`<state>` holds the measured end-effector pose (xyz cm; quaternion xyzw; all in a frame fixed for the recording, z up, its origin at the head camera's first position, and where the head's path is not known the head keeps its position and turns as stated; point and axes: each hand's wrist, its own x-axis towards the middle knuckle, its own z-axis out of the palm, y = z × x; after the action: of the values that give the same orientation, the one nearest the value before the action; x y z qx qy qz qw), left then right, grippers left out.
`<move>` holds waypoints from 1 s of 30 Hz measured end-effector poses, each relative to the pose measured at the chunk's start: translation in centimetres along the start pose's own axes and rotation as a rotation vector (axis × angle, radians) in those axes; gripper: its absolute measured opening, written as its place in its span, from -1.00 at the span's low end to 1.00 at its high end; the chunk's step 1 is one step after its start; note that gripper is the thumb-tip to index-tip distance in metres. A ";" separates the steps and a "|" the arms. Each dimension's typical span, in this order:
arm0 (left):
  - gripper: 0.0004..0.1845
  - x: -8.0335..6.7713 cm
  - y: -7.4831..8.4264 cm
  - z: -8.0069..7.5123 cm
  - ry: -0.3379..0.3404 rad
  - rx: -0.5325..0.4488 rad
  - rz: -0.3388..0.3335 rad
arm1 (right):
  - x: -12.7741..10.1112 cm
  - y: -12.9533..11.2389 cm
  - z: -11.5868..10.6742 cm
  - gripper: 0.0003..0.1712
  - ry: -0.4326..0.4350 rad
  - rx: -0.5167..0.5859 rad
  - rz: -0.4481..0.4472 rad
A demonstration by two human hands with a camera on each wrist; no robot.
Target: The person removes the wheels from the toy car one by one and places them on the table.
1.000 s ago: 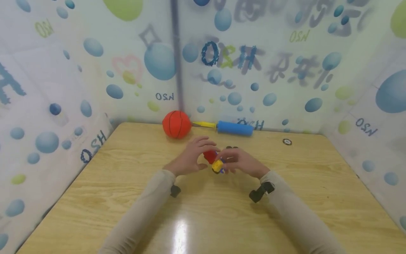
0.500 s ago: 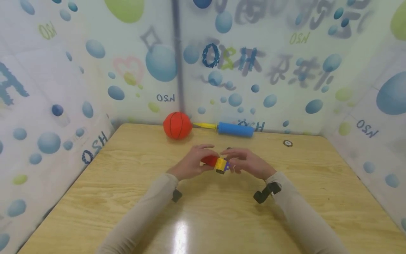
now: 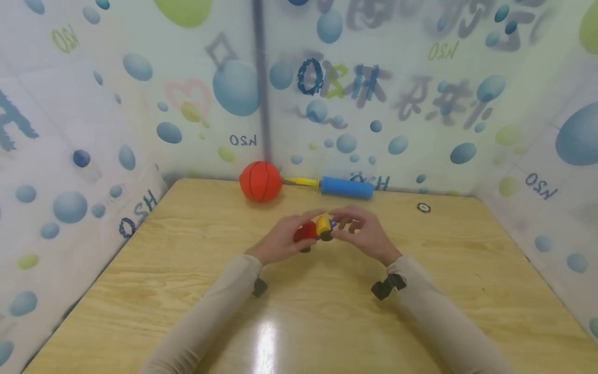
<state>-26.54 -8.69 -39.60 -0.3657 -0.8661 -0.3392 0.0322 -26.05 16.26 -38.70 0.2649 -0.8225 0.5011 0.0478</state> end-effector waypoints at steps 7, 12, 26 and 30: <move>-0.30 -0.2 0.2 0.2 0.006 -0.066 -0.005 | -0.5 -1.1 0.7 -0.64 0.103 0.014 -0.051; -0.33 -0.1 0.8 0.0 -0.004 -0.175 -0.099 | -0.7 -3.3 0.8 -0.67 0.092 0.021 -0.080; -0.33 0.2 0.9 0.3 0.019 -0.270 -0.130 | 0.0 -0.7 1.5 -0.66 0.027 0.096 -0.020; -0.32 0.1 1.0 0.4 0.024 -0.297 -0.157 | 0.0 -0.9 1.6 -0.68 0.001 0.117 -0.037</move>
<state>-25.88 -7.93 -39.34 -0.2935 -0.8321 -0.4690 -0.0386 -25.31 14.60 -38.73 0.2820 -0.7867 0.5475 0.0418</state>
